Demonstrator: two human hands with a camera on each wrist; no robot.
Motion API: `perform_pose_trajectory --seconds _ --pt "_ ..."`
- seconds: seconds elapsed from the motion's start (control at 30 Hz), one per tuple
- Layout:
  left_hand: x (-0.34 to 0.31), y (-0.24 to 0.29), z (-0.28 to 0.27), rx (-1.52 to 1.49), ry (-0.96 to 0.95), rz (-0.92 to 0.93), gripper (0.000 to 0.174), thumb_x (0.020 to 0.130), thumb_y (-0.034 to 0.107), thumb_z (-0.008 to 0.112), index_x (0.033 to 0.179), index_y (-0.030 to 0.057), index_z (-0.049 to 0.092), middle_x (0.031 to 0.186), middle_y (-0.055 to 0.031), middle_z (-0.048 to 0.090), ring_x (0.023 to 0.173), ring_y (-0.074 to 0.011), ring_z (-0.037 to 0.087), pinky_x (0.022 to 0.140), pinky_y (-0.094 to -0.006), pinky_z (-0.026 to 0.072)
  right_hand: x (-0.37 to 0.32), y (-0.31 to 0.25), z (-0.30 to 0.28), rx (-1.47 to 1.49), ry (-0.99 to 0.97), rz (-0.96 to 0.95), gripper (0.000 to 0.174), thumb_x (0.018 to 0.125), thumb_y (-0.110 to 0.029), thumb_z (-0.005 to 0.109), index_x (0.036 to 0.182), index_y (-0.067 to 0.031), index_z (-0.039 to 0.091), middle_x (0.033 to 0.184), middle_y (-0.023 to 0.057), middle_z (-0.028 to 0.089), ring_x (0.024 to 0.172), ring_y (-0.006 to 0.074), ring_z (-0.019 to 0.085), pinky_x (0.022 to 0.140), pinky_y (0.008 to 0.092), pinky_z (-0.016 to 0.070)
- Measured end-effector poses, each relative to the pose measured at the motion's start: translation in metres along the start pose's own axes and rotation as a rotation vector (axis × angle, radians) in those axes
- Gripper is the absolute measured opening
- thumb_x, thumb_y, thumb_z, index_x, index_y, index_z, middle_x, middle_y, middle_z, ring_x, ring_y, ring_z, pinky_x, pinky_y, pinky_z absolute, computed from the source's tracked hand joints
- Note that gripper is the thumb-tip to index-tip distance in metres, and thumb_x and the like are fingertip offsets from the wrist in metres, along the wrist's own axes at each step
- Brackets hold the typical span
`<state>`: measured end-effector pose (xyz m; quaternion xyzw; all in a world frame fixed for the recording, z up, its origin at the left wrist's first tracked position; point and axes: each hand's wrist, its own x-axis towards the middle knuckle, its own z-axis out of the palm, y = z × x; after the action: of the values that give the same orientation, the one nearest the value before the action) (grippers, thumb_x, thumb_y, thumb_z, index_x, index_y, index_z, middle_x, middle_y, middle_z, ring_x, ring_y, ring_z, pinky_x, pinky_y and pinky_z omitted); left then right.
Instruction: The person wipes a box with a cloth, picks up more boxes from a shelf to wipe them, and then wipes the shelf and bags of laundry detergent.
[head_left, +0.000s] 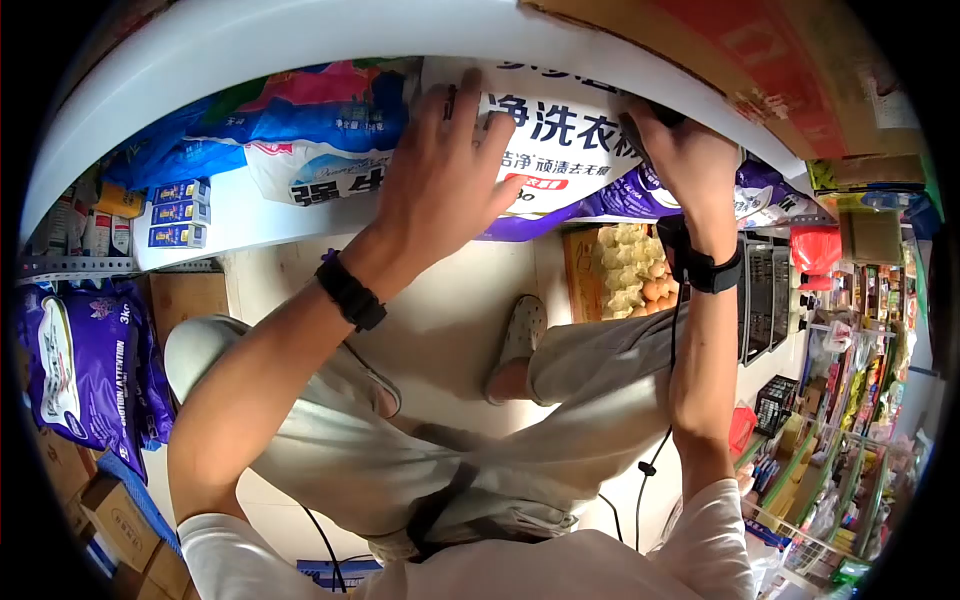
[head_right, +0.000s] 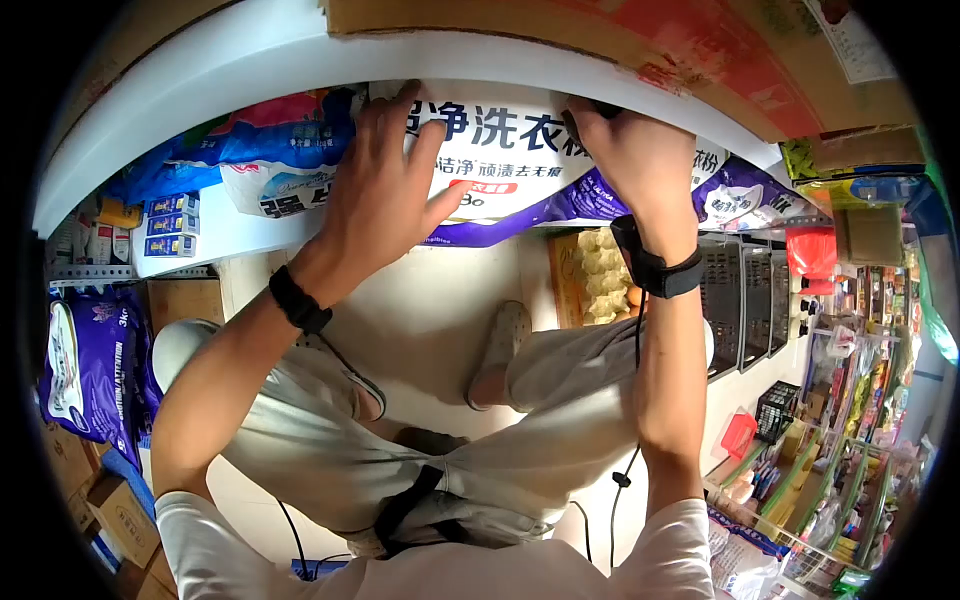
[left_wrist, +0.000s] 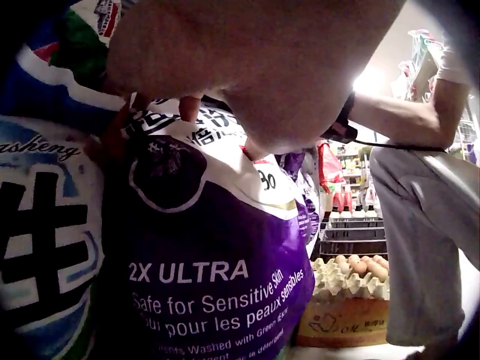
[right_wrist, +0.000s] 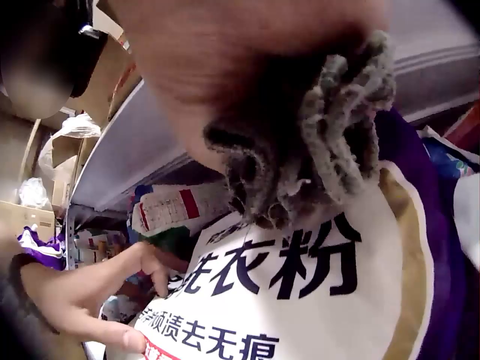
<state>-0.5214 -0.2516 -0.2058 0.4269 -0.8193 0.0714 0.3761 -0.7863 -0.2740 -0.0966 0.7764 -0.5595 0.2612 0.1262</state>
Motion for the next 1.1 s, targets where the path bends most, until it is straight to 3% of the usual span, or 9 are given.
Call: perform_pose_trajectory --seconds 0.1,0.2,0.53,0.7,0.77,0.8,0.9,1.03,1.1 --pt "0.000 0.003 -0.001 0.006 -0.028 -0.026 0.057 0.083 0.039 0.089 0.120 0.0041 0.064 0.148 -0.0263 0.053 0.125 -0.0446 0.055 0.102 -0.0511 0.0568 -0.001 0.002 -0.003 0.057 0.002 0.008 0.032 0.090 -0.030 0.082 0.108 -0.0033 0.080 0.098 0.0195 0.079 0.088 0.0421 0.074 0.082 0.0469 0.0585" --pt "0.001 0.005 -0.003 0.034 -0.045 0.000 0.062 0.088 0.038 0.088 0.125 -0.0035 0.062 0.151 -0.0288 0.049 0.128 -0.0481 0.052 0.098 -0.0502 0.0599 0.003 -0.010 0.003 0.155 0.066 -0.019 0.033 0.090 -0.031 0.082 0.108 -0.0029 0.080 0.098 0.0197 0.079 0.089 0.0421 0.074 0.082 0.0468 0.0585" --pt "0.002 0.002 -0.006 0.006 -0.053 0.000 0.061 0.088 0.038 0.088 0.123 -0.0040 0.062 0.147 -0.0284 0.051 0.126 -0.0463 0.053 0.099 -0.0503 0.0583 -0.001 -0.017 0.024 0.028 0.055 -0.142 0.033 0.088 -0.031 0.084 0.106 -0.0036 0.079 0.089 0.0176 0.077 0.081 0.0407 0.073 0.076 0.0472 0.0586" --pt "0.003 0.006 -0.005 0.010 -0.069 -0.018 0.059 0.088 0.036 0.088 0.123 -0.0042 0.062 0.147 -0.0289 0.049 0.126 -0.0463 0.053 0.101 -0.0506 0.0570 -0.004 -0.022 0.019 0.076 0.018 -0.064 0.031 0.088 -0.029 0.082 0.105 -0.0032 0.079 0.090 0.0174 0.078 0.082 0.0413 0.073 0.076 0.0485 0.0581" --pt "0.003 0.004 -0.002 0.014 -0.052 -0.026 0.056 0.084 0.038 0.089 0.119 0.0021 0.065 0.149 -0.0275 0.051 0.126 -0.0444 0.055 0.099 -0.0509 0.0575 -0.002 -0.014 0.025 -0.018 0.094 -0.119 0.029 0.088 -0.028 0.081 0.104 -0.0037 0.079 0.090 0.0175 0.078 0.081 0.0418 0.073 0.075 0.0485 0.0581" --pt "0.003 0.004 -0.001 0.016 -0.043 -0.031 0.054 0.082 0.039 0.089 0.117 0.0053 0.067 0.150 -0.0268 0.053 0.125 -0.0434 0.057 0.098 -0.0511 0.0577 -0.002 -0.016 0.020 -0.035 0.036 -0.040 0.027 0.089 -0.028 0.080 0.102 -0.0043 0.080 0.088 0.0175 0.077 0.080 0.0425 0.072 0.074 0.0487 0.0579" --pt "0.002 0.003 -0.002 0.019 -0.039 -0.025 0.054 0.081 0.039 0.090 0.117 0.0051 0.067 0.150 -0.0264 0.053 0.125 -0.0432 0.057 0.097 -0.0509 0.0580 0.002 -0.012 0.007 0.041 0.012 0.005 0.025 0.090 -0.027 0.079 0.101 -0.0047 0.080 0.087 0.0175 0.077 0.080 0.0427 0.072 0.073 0.0487 0.0576" --pt "0.004 0.006 -0.003 0.038 -0.057 -0.044 0.053 0.082 0.039 0.090 0.116 0.0053 0.067 0.151 -0.0260 0.052 0.126 -0.0430 0.056 0.097 -0.0508 0.0580 -0.004 -0.025 0.003 -0.057 0.068 -0.068 0.027 0.087 -0.027 0.081 0.101 -0.0041 0.080 0.083 0.0159 0.076 0.078 0.0401 0.073 0.073 0.0483 0.0573" --pt "0.004 0.008 -0.002 0.049 -0.058 -0.055 0.053 0.082 0.039 0.090 0.116 0.0054 0.067 0.152 -0.0259 0.052 0.126 -0.0428 0.056 0.097 -0.0503 0.0580 -0.005 -0.027 0.008 0.094 0.025 0.016 0.028 0.086 -0.028 0.082 0.100 -0.0038 0.080 0.081 0.0154 0.075 0.077 0.0398 0.072 0.073 0.0486 0.0573"
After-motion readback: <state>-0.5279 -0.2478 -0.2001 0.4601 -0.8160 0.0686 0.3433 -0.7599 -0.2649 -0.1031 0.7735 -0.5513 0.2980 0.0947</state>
